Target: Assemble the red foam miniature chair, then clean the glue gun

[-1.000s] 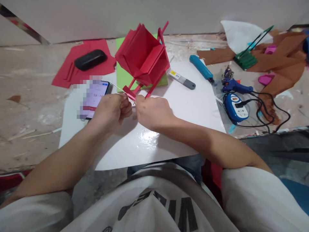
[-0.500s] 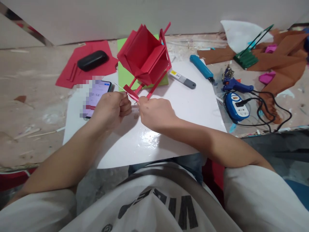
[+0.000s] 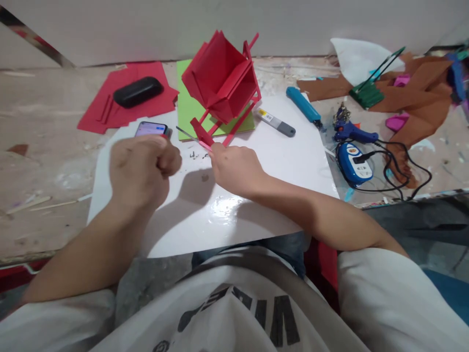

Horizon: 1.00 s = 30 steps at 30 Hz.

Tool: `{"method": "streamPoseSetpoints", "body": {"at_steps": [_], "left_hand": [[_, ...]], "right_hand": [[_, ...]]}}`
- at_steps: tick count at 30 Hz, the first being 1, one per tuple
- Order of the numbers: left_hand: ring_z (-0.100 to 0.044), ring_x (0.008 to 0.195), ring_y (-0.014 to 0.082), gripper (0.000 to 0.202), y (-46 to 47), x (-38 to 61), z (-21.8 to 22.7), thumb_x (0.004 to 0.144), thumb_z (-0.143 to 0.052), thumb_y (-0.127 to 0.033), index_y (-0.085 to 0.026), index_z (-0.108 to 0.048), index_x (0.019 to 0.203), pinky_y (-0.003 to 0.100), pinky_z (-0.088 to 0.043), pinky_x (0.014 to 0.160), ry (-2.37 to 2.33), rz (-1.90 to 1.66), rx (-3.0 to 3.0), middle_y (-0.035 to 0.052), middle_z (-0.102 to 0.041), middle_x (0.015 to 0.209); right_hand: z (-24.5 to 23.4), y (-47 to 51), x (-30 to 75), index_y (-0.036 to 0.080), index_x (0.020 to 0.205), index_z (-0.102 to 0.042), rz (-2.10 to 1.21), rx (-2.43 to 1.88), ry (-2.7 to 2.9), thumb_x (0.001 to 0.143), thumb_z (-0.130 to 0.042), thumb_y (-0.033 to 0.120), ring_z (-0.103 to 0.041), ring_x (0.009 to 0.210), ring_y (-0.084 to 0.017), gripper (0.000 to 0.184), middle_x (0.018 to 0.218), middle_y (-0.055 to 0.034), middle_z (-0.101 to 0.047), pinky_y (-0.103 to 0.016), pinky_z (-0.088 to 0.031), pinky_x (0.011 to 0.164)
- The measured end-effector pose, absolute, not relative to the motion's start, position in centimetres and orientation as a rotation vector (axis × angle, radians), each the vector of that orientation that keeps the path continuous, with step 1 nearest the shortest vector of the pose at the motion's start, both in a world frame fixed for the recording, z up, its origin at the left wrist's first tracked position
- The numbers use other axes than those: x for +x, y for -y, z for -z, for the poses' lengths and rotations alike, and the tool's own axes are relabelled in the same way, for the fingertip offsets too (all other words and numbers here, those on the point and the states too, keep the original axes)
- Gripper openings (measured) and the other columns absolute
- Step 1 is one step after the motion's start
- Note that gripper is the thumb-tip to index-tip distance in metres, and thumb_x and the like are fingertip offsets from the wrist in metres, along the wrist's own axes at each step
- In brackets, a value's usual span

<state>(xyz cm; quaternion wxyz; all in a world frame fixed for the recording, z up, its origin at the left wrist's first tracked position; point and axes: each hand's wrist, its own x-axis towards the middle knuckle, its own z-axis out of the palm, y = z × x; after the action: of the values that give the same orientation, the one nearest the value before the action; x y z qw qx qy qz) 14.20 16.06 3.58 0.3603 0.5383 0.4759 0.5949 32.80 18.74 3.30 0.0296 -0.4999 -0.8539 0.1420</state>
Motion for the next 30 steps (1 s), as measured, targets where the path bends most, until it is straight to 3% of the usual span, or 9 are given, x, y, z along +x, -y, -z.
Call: {"method": "streamPoseSetpoints", "body": {"at_steps": [3,6,9,13,18,24,30], "left_hand": [[-0.031,0.051,0.0128,0.057,-17.2,13.2,-3.3,0.112,-0.070,-0.024,-0.023,-0.045,0.060,0.038,-0.015,0.051,-1.238,-1.844,1.501,-0.0022,-0.035,0.056],[-0.042,0.054,0.0134,0.054,-18.4,12.4,-2.4,0.123,-0.068,-0.047,-0.025,-0.058,0.075,0.038,-0.027,0.052,-1.248,-1.830,1.633,-0.0027,-0.050,0.062],[-0.056,0.062,0.0155,0.049,-18.6,12.2,-1.8,0.123,-0.066,-0.063,-0.028,-0.074,0.091,0.038,-0.040,0.059,-1.277,-1.818,1.822,-0.0006,-0.066,0.075],[-0.069,0.079,0.0193,0.046,-17.7,12.8,-1.4,0.124,-0.063,-0.061,-0.027,-0.081,0.098,0.038,-0.050,0.071,-1.252,-1.736,2.088,0.0045,-0.078,0.089],[-0.074,0.091,0.0244,0.052,-17.0,13.2,-0.7,0.120,-0.062,-0.070,-0.027,-0.084,0.102,0.039,-0.061,0.083,-1.383,-1.408,2.135,0.0093,-0.083,0.105],[-0.078,0.106,0.0282,0.047,-17.0,13.5,-0.4,0.118,-0.066,-0.067,-0.027,-0.087,0.103,0.041,-0.064,0.093,-1.418,-1.358,2.060,0.0108,-0.086,0.113],[-0.070,0.080,0.0224,0.031,-17.1,13.6,-0.6,0.112,-0.078,-0.050,-0.025,-0.087,0.097,0.037,-0.055,0.079,-1.376,-1.331,1.991,0.0059,-0.084,0.092]], "right_hand": [[-2.2,-18.5,33.5,0.011,0.134,-0.074,-0.445,-1.463,2.595,0.125,-0.037,0.029,-0.060,0.077,-0.023,0.043,0.100,-0.0143,-0.083,-0.038,-0.023,0.072],[-0.5,-18.6,34.3,0.014,0.126,-0.073,-0.412,-1.371,2.489,0.125,-0.036,0.034,-0.051,0.072,-0.020,0.042,0.091,-0.0102,-0.077,-0.037,-0.023,0.071],[0.7,-18.9,35.0,0.020,0.112,-0.069,-0.406,-1.245,2.324,0.125,-0.037,0.041,-0.046,0.068,-0.019,0.041,0.081,-0.0049,-0.070,-0.037,-0.026,0.070],[1.1,-18.9,35.5,0.024,0.106,-0.063,-0.511,-1.025,2.022,0.129,-0.037,0.054,-0.058,0.071,-0.017,0.046,0.085,-0.0024,-0.072,-0.035,-0.040,0.072],[0.9,-18.4,35.7,0.024,0.129,-0.070,-0.637,-0.870,1.928,0.129,-0.036,0.062,-0.071,0.080,-0.019,0.051,0.097,-0.0042,-0.079,-0.036,-0.056,0.078],[0.8,-18.2,36.0,0.022,0.136,-0.071,-0.715,-0.882,1.948,0.127,-0.035,0.063,-0.075,0.090,-0.022,0.055,0.100,-0.0070,-0.080,-0.040,-0.061,0.086],[0.7,-18.4,36.0,0.022,0.132,-0.073,-0.682,-0.884,1.959,0.126,-0.038,0.058,-0.073,0.087,-0.022,0.051,0.098,-0.0066,-0.078,-0.040,-0.061,0.088]]}}
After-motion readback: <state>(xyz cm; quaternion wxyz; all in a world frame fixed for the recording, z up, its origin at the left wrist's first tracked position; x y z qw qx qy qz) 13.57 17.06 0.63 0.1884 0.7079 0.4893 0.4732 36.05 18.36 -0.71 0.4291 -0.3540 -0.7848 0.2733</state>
